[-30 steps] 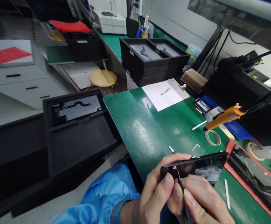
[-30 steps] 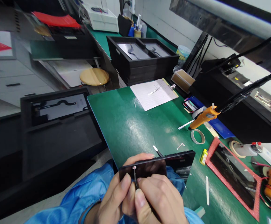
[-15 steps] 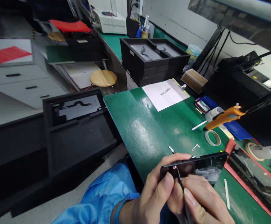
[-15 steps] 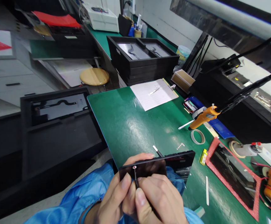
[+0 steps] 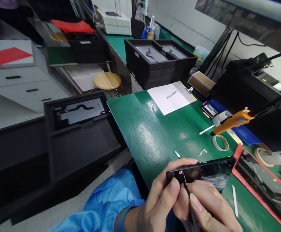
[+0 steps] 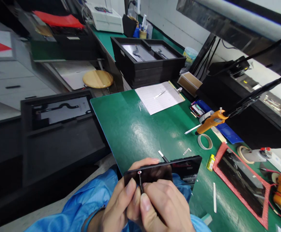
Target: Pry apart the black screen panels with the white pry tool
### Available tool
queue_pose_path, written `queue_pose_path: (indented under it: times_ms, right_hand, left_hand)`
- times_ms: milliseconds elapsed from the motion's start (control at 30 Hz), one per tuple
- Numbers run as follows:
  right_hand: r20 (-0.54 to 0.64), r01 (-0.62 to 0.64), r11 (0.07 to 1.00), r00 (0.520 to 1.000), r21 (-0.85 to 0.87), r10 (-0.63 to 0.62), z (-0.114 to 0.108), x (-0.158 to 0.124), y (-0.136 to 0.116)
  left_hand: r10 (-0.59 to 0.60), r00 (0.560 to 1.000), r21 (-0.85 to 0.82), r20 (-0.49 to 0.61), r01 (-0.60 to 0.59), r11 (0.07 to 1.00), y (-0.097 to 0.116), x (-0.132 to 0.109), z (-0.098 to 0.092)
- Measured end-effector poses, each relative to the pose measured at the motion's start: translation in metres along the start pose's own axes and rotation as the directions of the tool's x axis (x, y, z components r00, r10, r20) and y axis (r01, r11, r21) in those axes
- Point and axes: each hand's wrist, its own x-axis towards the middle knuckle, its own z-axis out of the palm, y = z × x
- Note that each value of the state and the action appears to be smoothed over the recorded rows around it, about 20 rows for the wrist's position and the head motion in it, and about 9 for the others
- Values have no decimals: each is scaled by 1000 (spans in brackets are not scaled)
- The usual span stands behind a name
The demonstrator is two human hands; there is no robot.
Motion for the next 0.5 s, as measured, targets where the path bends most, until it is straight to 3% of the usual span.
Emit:
queue_pose_path:
  times_ms: [500]
  right_hand:
    - [69, 37, 999, 997, 33, -40, -4, 5, 2]
  left_hand:
    - [-26, 999, 17, -26, 27, 999, 3, 2, 1]
